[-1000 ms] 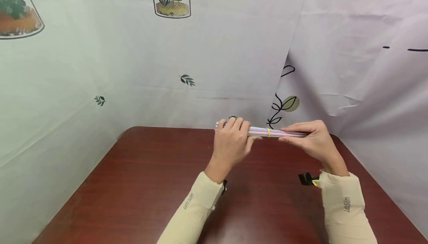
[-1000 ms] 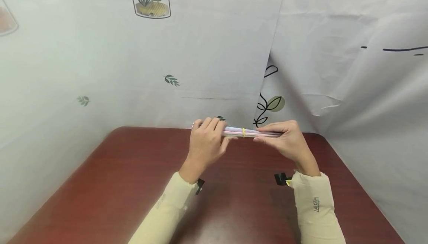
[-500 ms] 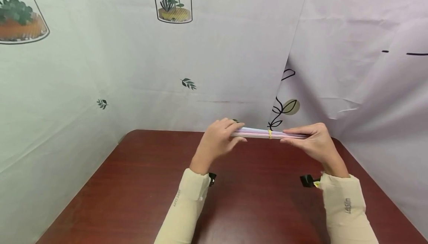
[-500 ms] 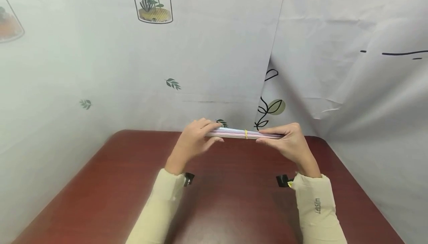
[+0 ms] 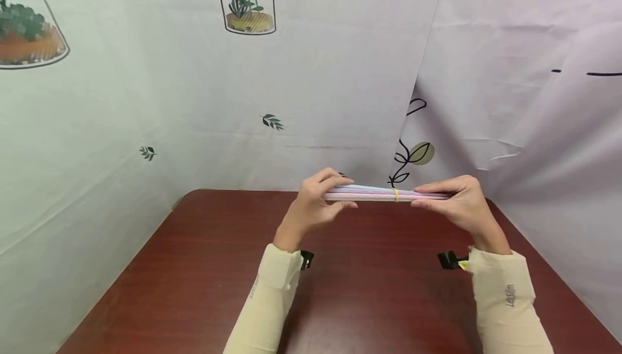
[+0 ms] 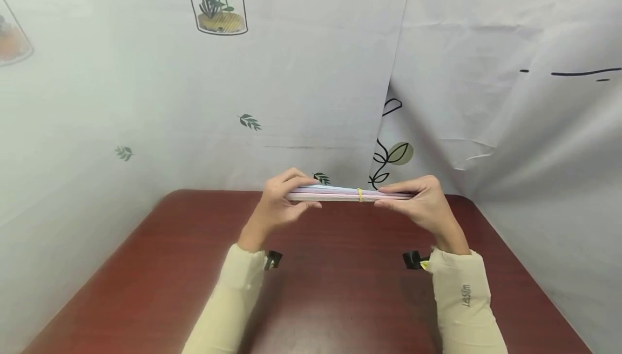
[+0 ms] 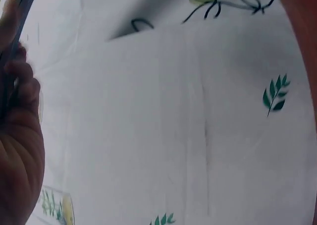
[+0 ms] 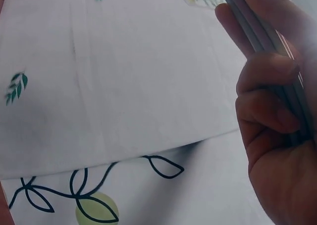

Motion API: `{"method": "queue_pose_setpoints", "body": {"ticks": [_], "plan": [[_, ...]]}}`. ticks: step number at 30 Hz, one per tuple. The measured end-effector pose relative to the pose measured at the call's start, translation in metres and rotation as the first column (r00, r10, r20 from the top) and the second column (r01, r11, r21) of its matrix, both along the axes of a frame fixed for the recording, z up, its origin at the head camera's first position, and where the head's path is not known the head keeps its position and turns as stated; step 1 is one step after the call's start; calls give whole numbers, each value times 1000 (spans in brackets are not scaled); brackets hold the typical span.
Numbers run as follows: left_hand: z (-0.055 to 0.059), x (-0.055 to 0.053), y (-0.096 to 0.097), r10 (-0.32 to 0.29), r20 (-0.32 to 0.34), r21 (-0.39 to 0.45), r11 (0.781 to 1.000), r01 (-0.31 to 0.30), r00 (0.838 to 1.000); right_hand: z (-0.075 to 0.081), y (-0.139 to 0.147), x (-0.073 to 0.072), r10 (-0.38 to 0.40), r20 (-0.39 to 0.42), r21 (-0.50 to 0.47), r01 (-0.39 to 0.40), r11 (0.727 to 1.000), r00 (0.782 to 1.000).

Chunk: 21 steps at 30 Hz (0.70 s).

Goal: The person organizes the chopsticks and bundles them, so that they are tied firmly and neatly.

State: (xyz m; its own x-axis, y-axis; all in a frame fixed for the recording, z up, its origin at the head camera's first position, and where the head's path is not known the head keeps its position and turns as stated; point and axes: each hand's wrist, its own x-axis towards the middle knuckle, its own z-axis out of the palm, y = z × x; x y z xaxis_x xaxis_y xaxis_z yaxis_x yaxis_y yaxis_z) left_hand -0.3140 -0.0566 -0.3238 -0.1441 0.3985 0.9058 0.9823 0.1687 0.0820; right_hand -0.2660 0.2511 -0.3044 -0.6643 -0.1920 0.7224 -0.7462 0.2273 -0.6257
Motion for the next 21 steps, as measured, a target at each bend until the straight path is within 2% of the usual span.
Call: {"method": "queue_pose_setpoints", "body": {"ticks": [2, 7, 12, 15, 18, 21], "plan": [[-2, 1, 5, 15, 2, 11, 1000, -15, 1000, -1, 1, -1, 11, 8, -8, -11, 1000, 1000], [-5, 3, 9, 24, 62, 19, 999, -25, 998, -3, 2, -1, 0, 23, -17, 0, 1000, 1000], [-4, 1, 0, 21, 123, -6, 1000, -21, 992, 0, 2, -2, -19, 0, 103, 19, 995, 1000], [-3, -1, -3, 21, 130, -2, 1000, -21, 991, 3, 1, -4, -21, -100, 196, 41, 980, 995], [-4, -4, -5, 27, 143, -9, 1000, -26, 989, 3, 2, -7, -68, -236, 270, 133, 954, 969], [-5, -7, -6, 28, 181, -18, 1000, -25, 983, 0, 3, -10, -118, -301, 301, 212, 930, 946]]}}
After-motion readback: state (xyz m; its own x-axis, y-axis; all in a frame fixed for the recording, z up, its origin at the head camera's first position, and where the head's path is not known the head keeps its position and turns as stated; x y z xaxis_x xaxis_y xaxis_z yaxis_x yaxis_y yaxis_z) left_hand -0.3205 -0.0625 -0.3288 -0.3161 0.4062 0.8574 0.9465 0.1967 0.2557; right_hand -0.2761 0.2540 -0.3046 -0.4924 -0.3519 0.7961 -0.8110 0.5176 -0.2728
